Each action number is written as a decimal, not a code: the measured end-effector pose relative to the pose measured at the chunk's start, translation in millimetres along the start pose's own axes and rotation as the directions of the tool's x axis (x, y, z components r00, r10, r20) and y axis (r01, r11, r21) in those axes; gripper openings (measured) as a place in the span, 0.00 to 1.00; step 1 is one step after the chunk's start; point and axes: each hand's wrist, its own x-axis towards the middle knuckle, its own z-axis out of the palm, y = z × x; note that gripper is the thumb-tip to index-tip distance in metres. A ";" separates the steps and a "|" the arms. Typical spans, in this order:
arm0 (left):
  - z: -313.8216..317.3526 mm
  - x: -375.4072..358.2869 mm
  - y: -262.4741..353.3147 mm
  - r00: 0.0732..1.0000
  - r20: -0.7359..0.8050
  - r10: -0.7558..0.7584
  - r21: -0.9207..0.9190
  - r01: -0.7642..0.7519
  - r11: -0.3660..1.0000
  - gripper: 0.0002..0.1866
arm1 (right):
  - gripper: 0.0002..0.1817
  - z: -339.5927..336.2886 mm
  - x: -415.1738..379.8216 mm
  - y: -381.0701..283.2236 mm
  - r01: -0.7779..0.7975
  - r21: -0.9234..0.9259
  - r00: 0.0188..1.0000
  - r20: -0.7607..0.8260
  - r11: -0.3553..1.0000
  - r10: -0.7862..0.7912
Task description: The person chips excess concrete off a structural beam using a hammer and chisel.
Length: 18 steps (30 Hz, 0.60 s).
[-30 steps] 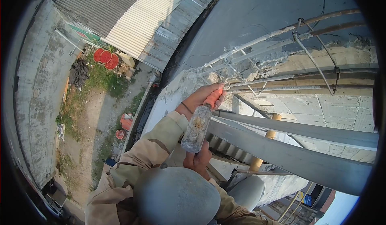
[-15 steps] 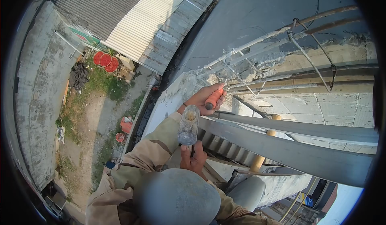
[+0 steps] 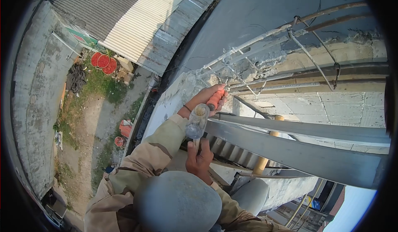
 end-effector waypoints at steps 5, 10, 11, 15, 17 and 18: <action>-0.3 5.3 -9.1 0.998 -0.056 0.033 -0.018 -0.034 0.999 0.19 | 0.13 -7.4 -9.4 -3.1 0.045 -0.041 0.996 0.075 0.998 -0.042; -4.3 8.8 -11.2 0.999 -0.041 0.014 0.068 -0.011 0.998 0.20 | 0.12 -8.2 3.0 12.6 -0.151 -0.005 0.987 0.055 0.989 0.151; -8.3 8.6 -16.5 0.997 -0.046 0.060 0.185 -0.050 0.981 0.21 | 0.11 -7.4 3.6 16.8 -0.321 0.053 0.945 0.085 0.945 0.316; -6.8 1.3 -20.6 0.991 0.005 0.133 0.338 -0.127 0.932 0.21 | 0.11 -32.0 -14.2 -1.7 -0.115 -0.011 0.987 0.115 0.993 0.115; 3.6 -2.7 -16.9 0.988 0.001 0.152 0.331 -0.144 0.933 0.21 | 0.12 -51.4 -34.8 2.6 -0.185 -0.025 0.963 0.195 0.982 0.186; 8.1 -5.8 -17.5 0.988 0.003 0.155 0.329 -0.147 0.933 0.21 | 0.12 -63.5 -45.7 5.0 -0.251 -0.043 0.927 0.278 0.967 0.253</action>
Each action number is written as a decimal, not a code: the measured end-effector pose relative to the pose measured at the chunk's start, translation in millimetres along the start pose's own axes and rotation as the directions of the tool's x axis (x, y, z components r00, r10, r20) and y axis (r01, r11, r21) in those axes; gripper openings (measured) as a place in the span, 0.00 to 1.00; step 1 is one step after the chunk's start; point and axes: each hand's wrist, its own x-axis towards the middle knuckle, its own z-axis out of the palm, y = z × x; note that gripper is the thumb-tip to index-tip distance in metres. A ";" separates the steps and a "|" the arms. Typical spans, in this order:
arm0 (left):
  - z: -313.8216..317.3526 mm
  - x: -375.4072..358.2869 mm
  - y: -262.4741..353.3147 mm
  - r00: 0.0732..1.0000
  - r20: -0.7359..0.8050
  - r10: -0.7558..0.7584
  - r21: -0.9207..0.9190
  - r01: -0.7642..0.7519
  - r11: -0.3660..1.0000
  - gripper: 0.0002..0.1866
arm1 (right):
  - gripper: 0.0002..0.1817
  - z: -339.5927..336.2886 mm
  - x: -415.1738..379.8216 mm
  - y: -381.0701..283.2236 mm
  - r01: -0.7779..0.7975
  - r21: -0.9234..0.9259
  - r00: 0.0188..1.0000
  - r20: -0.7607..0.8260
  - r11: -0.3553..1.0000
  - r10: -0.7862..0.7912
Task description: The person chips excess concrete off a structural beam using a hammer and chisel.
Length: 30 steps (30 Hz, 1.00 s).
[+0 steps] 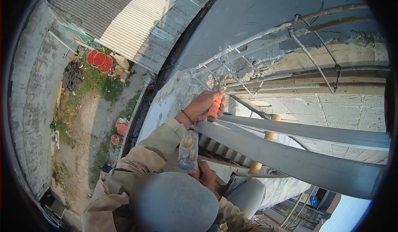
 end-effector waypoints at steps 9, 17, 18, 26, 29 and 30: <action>-2.4 -1.7 24.3 0.999 -0.037 0.008 0.006 -0.008 1.000 0.21 | 0.13 -58.1 -50.2 35.6 -0.161 -0.137 0.974 0.136 0.977 0.179; -8.3 18.1 6.6 0.996 0.054 -0.069 -0.365 0.084 0.927 0.20 | 0.10 -60.3 -43.2 37.7 -0.426 0.162 0.904 0.115 0.890 0.412; -6.6 20.5 6.6 0.996 0.056 -0.068 -0.363 0.083 0.928 0.20 | 0.09 -61.0 -43.6 35.2 -0.506 0.287 0.862 0.149 0.813 0.484; -4.6 33.3 -4.8 0.902 0.246 -0.355 -0.325 0.422 0.846 0.24 | 0.12 -66.8 -43.6 55.6 -0.482 0.416 0.850 0.010 0.771 0.526; -2.5 32.7 -3.5 0.910 0.250 -0.332 -0.284 0.397 0.873 0.23 | 0.12 -65.6 -34.3 54.8 -0.409 0.403 0.865 -0.113 0.818 0.488; -4.6 34.6 -7.8 0.909 0.251 -0.334 -0.290 0.400 0.870 0.23 | 0.13 -64.5 -30.0 53.5 -0.353 0.340 0.879 -0.200 0.872 0.434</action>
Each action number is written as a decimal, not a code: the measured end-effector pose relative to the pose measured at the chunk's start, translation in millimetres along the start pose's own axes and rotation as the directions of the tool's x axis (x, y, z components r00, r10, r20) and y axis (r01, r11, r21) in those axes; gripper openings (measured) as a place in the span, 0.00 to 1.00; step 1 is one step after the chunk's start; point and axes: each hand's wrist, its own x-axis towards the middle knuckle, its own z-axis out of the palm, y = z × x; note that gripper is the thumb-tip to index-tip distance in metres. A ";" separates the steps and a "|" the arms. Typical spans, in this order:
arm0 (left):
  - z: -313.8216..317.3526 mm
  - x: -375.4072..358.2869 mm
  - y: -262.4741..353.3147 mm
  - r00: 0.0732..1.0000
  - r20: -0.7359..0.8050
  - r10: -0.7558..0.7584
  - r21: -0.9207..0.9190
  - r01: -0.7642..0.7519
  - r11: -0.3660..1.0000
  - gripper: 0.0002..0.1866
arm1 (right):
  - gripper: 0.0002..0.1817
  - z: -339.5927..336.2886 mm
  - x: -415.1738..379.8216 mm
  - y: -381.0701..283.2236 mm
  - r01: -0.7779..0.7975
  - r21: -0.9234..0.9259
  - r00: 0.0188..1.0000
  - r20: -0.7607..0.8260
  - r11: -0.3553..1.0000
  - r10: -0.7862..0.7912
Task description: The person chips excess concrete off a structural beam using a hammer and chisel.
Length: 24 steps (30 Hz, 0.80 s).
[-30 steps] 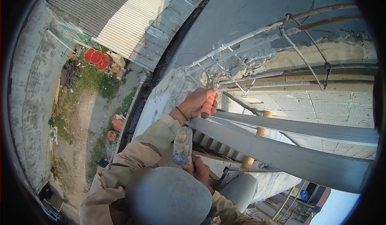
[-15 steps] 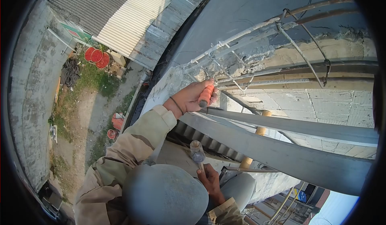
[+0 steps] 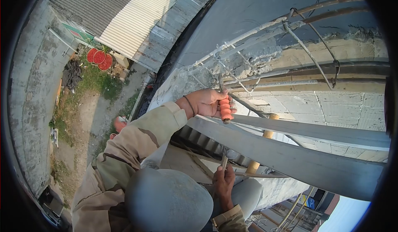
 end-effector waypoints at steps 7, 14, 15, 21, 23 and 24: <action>-2.8 6.0 -2.8 0.988 0.117 0.098 -0.138 -0.082 0.987 0.19 | 0.15 43.2 34.5 -24.2 0.532 -0.134 0.807 -0.221 0.836 -0.548; 2.0 4.9 -3.2 0.981 0.124 0.146 -0.211 -0.118 0.970 0.18 | 0.13 86.4 61.0 -47.8 0.339 0.400 0.923 -0.317 0.851 -0.218; 2.4 4.9 -5.3 0.980 0.128 0.151 -0.203 -0.123 0.971 0.18 | 0.13 83.2 61.9 -43.4 0.332 0.397 0.925 -0.316 0.856 -0.212; 1.0 5.7 -7.8 0.981 0.078 0.176 -0.145 -0.164 0.976 0.18 | 0.17 77.6 112.0 33.8 0.566 -0.110 0.696 -0.468 0.817 -0.545; -4.9 9.7 -6.5 0.980 0.108 0.166 -0.143 -0.150 0.978 0.18 | 0.16 81.9 87.4 -5.0 0.389 0.180 0.870 -0.396 0.903 -0.296; -6.9 11.1 -7.7 0.979 0.138 0.149 -0.141 -0.129 0.982 0.18 | 0.16 79.9 77.2 -16.7 0.385 0.177 0.871 -0.394 0.906 -0.293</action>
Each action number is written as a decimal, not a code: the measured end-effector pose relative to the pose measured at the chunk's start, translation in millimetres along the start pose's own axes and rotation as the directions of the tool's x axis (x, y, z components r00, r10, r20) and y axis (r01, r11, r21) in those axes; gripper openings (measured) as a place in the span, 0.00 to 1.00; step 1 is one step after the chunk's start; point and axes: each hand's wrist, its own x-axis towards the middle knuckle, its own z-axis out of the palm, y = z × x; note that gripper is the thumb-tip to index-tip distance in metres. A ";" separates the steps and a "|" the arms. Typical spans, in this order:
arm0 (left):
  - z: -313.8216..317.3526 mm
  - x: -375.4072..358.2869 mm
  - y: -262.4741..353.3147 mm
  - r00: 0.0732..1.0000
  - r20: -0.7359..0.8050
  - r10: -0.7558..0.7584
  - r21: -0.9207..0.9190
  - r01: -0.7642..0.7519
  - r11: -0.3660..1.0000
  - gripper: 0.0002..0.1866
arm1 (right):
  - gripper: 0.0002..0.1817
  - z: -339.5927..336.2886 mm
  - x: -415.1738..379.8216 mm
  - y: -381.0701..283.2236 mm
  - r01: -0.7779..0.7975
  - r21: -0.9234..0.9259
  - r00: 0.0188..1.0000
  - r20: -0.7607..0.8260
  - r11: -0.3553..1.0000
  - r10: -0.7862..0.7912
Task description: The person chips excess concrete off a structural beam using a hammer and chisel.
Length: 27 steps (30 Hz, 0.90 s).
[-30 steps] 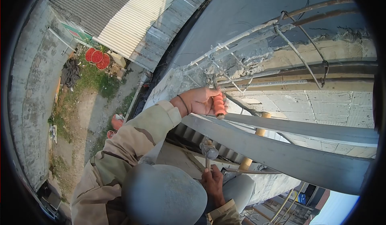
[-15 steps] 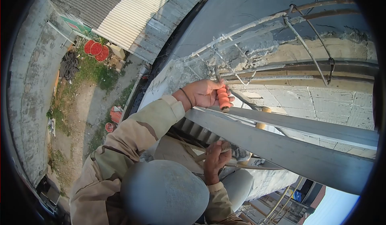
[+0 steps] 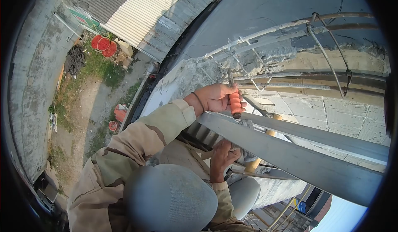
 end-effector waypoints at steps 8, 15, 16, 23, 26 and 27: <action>1.9 -0.8 -3.2 0.998 -0.043 0.038 0.015 -0.037 0.999 0.19 | 0.15 6.3 -1.3 -1.3 -0.049 0.009 0.990 0.130 0.999 0.048; 8.0 -3.4 -1.6 0.998 -0.033 0.061 0.070 -0.058 0.996 0.20 | 0.13 -1.2 1.7 24.1 0.082 0.147 0.994 0.065 0.986 -0.093; 8.8 -3.3 -0.9 0.998 -0.032 0.059 0.073 -0.056 0.996 0.20 | 0.13 -8.2 6.7 30.6 0.109 -0.046 0.982 0.163 0.993 -0.100; 13.7 -7.7 8.5 0.992 -0.096 0.080 0.009 -0.079 0.997 0.22 | 0.12 -1.7 3.7 12.0 0.194 0.098 0.964 0.168 0.976 -0.208; 20.3 -7.6 10.4 0.987 -0.134 0.084 0.029 -0.080 0.996 0.21 | 0.10 -6.5 12.2 35.6 0.248 -0.256 0.954 0.232 0.934 -0.190; 21.4 -9.9 12.8 0.980 -0.171 0.099 0.041 -0.093 0.995 0.20 | 0.10 1.9 10.1 24.9 0.250 -0.250 0.953 0.236 0.936 -0.191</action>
